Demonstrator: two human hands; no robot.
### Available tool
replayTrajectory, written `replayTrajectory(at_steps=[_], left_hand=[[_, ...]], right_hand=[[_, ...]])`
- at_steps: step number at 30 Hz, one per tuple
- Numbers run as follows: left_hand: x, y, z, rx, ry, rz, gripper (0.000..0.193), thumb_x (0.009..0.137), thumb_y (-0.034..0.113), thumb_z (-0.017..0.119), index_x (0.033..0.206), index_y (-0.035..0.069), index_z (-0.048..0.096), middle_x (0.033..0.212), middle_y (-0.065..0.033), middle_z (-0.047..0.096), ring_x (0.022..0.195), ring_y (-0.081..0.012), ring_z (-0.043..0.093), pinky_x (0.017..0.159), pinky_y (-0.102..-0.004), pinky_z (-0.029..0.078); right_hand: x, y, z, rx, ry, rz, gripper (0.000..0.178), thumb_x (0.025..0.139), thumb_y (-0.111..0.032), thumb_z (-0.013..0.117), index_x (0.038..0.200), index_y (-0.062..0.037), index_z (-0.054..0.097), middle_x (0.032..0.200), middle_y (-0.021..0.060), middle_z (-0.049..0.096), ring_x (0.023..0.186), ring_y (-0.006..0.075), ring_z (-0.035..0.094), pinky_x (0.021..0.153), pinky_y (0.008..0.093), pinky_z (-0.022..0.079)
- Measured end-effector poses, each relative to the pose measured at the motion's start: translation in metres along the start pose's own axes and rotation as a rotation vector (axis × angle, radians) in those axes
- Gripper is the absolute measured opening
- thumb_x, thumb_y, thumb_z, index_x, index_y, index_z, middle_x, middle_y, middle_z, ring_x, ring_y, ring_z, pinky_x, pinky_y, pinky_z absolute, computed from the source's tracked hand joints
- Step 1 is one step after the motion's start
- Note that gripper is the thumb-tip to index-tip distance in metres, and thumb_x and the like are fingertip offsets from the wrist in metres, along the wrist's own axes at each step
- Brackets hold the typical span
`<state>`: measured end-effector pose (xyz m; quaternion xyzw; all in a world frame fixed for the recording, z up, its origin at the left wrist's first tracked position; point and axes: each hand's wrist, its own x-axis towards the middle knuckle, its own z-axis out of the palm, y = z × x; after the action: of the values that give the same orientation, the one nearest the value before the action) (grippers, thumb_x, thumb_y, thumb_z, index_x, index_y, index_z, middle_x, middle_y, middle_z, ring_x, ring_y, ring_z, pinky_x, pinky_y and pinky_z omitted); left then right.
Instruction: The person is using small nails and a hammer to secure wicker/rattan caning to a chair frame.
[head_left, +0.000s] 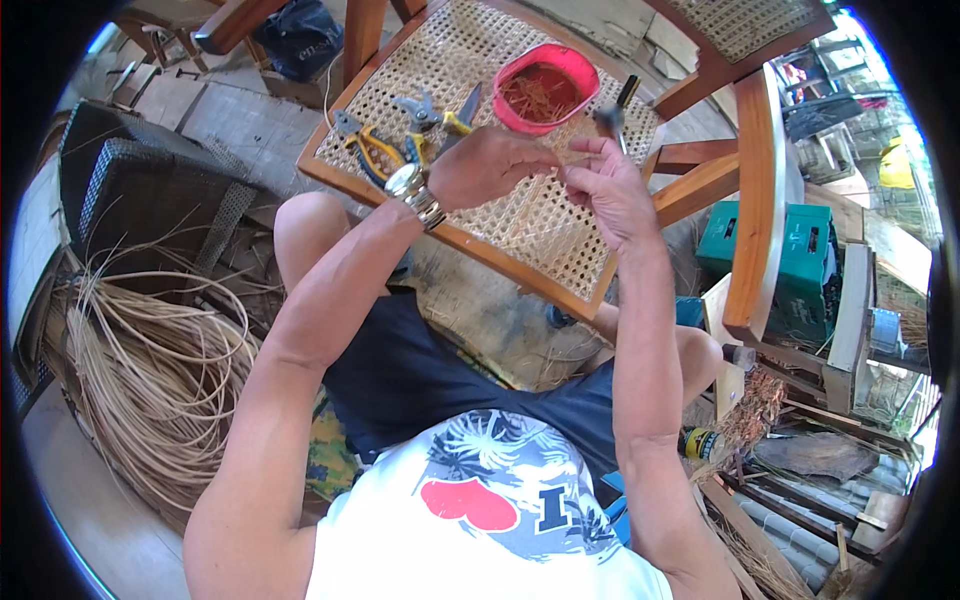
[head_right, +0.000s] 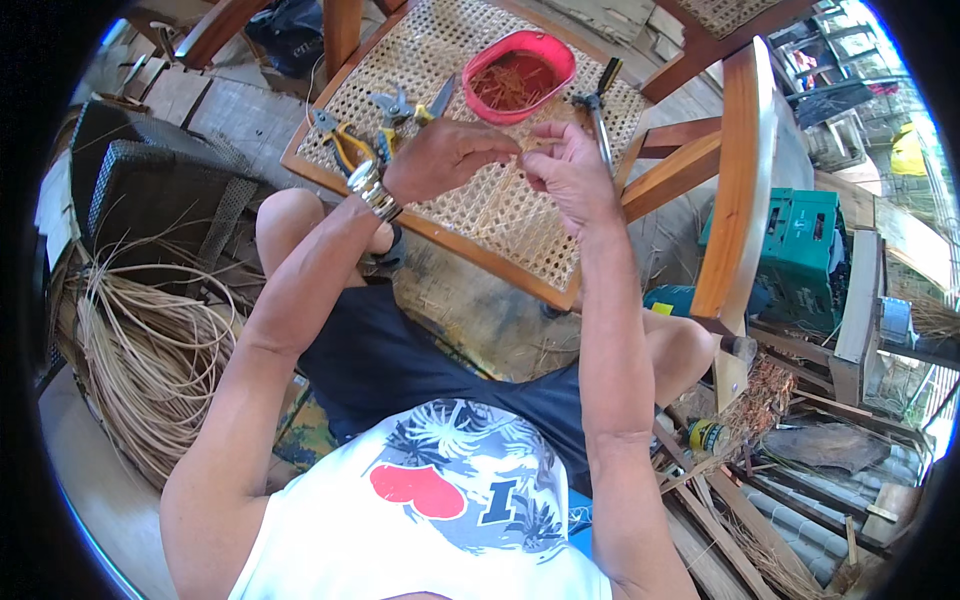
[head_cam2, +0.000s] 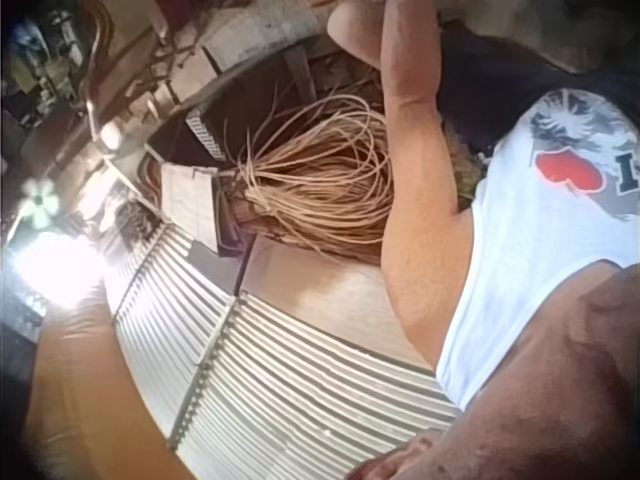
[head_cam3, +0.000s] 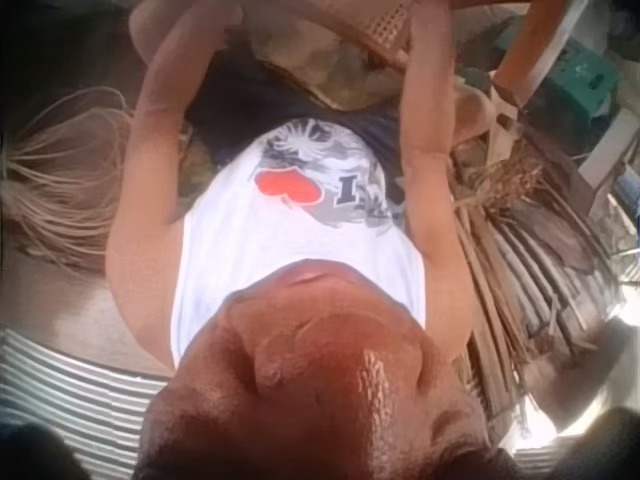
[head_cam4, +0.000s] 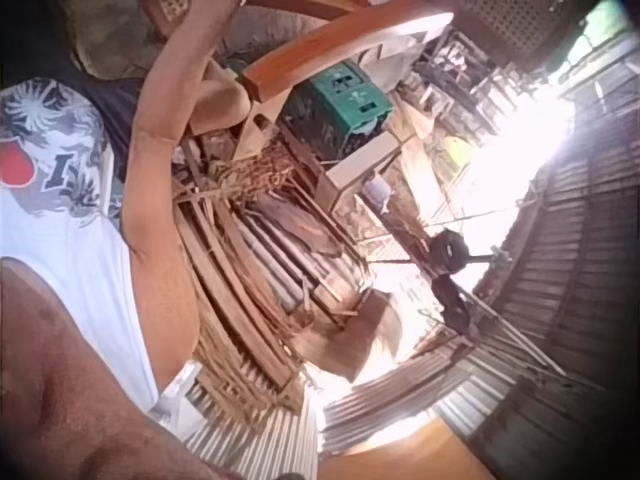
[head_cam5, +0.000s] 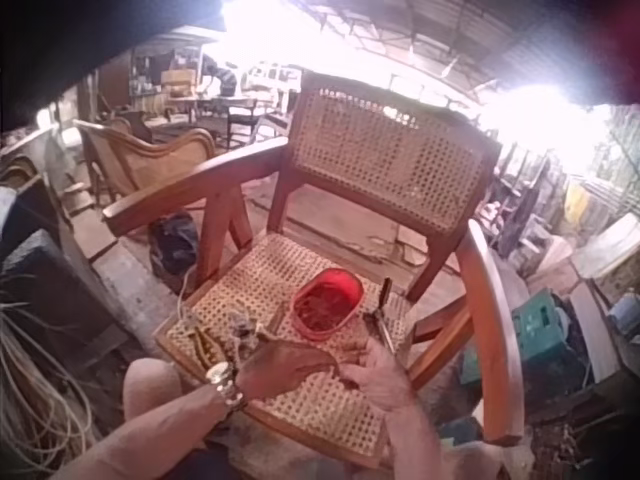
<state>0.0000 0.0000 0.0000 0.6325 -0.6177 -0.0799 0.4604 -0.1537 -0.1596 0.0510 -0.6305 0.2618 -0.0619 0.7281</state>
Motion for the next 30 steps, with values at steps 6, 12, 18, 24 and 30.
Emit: replayTrajectory(at_steps=[6, 12, 18, 24, 30], left_hand=[[-0.002, -0.004, 0.01, 0.008, 0.145, 0.104, 0.016, 0.093, 0.018, 0.074, 0.107, 0.01, 0.077, 0.087, -0.0121, 0.075, 0.074, -0.0272, 0.073, 0.067, -0.0365, 0.056], [-0.004, 0.017, 0.016, -0.158, 0.184, -0.127, 0.015, 0.094, 0.011, 0.073, 0.107, 0.005, 0.075, 0.091, -0.0113, 0.076, 0.08, -0.0176, 0.074, 0.068, -0.0314, 0.057], [-0.008, 0.032, 0.034, -0.316, 0.066, -0.13, 0.015, 0.094, 0.007, 0.072, 0.108, 0.0, 0.073, 0.09, -0.0086, 0.075, 0.082, -0.0113, 0.07, 0.072, -0.0293, 0.056], [-0.01, 0.051, 0.044, -0.352, -0.03, -0.055, 0.012, 0.094, 0.005, 0.071, 0.105, 0.002, 0.072, 0.092, -0.0103, 0.074, 0.083, -0.0203, 0.073, 0.072, -0.033, 0.056], [-0.014, 0.062, 0.058, -0.305, -0.138, 0.029, 0.015, 0.093, 0.01, 0.07, 0.107, 0.003, 0.069, 0.092, -0.0121, 0.072, 0.084, -0.029, 0.072, 0.072, -0.0373, 0.056]], right_hand=[[-0.008, 0.011, 0.021, -0.041, 0.129, -0.09, 0.036, 0.092, -0.002, 0.074, 0.124, 0.0033, 0.059, 0.088, 0.0047, 0.068, 0.071, 0.0088, 0.063, 0.064, 0.0214, 0.052], [-0.023, 0.033, 0.033, 0.092, 0.317, -0.209, 0.013, 0.097, -0.006, 0.073, 0.107, 0.0018, 0.073, 0.088, 0.0011, 0.07, 0.074, 0.0067, 0.064, 0.069, 0.0209, 0.055], [-0.055, 0.045, 0.027, 0.103, 0.401, -0.195, 0.014, 0.098, -0.009, 0.072, 0.106, 0.0025, 0.073, 0.087, 0.0015, 0.071, 0.075, 0.0068, 0.064, 0.068, 0.0216, 0.054], [-0.094, 0.051, 0.011, -0.234, 0.431, -0.264, 0.015, 0.1, -0.012, 0.07, 0.108, 0.0008, 0.073, 0.087, -0.001, 0.069, 0.074, 0.0046, 0.062, 0.069, 0.0223, 0.053], [-0.119, 0.065, -0.008, -0.327, 0.408, -0.236, 0.013, 0.1, -0.01, 0.07, 0.108, 0.0, 0.073, 0.089, -0.0022, 0.07, 0.079, 0.0035, 0.063, 0.071, 0.0205, 0.053]])
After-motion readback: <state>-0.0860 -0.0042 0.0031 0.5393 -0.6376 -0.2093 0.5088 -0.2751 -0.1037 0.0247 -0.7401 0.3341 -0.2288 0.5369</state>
